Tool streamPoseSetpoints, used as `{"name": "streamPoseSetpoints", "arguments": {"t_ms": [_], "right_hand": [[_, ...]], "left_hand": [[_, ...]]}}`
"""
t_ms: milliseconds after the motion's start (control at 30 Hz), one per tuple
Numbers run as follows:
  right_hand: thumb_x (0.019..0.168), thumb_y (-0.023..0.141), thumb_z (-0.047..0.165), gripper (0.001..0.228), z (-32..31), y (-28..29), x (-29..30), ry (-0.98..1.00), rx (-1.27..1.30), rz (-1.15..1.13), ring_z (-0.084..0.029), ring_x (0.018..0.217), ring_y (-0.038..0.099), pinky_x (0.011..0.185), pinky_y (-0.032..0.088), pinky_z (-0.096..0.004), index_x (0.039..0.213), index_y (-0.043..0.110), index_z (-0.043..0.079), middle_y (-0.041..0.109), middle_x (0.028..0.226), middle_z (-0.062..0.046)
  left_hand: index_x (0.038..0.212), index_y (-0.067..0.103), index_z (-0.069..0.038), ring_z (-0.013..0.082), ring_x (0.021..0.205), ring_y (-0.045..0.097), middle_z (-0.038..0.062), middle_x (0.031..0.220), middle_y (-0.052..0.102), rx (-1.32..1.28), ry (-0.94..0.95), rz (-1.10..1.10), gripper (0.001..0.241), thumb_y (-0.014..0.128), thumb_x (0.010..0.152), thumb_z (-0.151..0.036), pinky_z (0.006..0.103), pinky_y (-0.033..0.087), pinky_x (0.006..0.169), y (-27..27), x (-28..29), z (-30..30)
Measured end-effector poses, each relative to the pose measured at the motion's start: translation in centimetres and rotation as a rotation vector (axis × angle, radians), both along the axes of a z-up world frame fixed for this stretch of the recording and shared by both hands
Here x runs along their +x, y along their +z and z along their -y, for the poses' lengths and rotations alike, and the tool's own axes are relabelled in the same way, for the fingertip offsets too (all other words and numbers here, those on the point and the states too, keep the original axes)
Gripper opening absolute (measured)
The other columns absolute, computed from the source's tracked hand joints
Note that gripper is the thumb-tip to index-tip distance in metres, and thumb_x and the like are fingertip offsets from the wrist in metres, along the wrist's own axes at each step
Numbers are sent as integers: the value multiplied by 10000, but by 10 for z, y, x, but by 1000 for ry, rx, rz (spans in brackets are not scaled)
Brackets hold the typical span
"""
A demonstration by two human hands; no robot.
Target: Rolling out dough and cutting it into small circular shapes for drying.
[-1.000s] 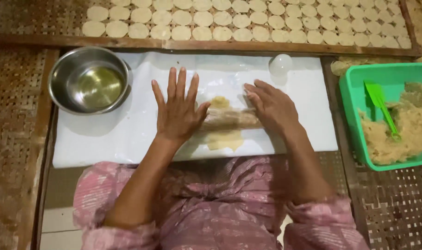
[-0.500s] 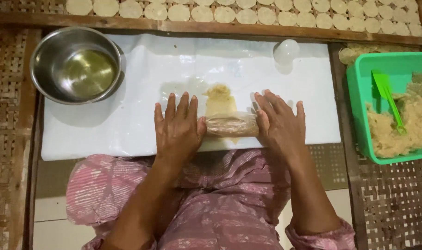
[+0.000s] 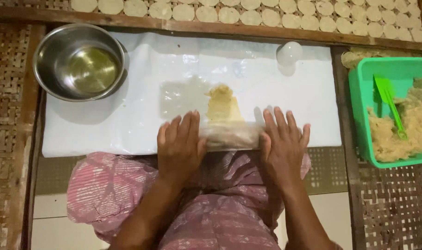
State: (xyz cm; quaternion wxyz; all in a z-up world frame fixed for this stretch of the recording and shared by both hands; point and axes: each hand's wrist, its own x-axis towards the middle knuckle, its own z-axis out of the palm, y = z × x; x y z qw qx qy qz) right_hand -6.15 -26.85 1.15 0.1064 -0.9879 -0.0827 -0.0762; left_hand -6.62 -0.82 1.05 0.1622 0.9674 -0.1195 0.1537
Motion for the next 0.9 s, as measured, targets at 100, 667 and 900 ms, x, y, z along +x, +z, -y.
{"name": "streamPoseSetpoints", "arguments": {"t_ms": [100,667,900], "right_hand": [[1109,370,311,469,3,-10,38,12,-4,16,-316,1473,412,1228,131,-668,1551,485,208,504,1572,-78],[800,705,549,689,15,31,89,397,-93,-383,-256,1245,583,1139,369,-501,1403,579,242,649,1351,-52],[762,799,508,641,-19,27,158,498,-1,-296,-262,1165,629,1062,442,-495,1310,661,206,698,1253,-50]], "left_hand": [[1479,539,11,352,1283,548,166,1429,581,-34,-6,-23,614,667,958,-288,519,425,1081,-19,37,-4],[906,698,-62,303,1005,629,103,970,665,-96,-59,-44,293,664,1000,-338,504,443,976,-9,56,-11],[993,697,-63,292,1042,575,107,1046,643,-16,63,-122,334,569,1065,-363,503,411,968,-11,86,-33]]}}
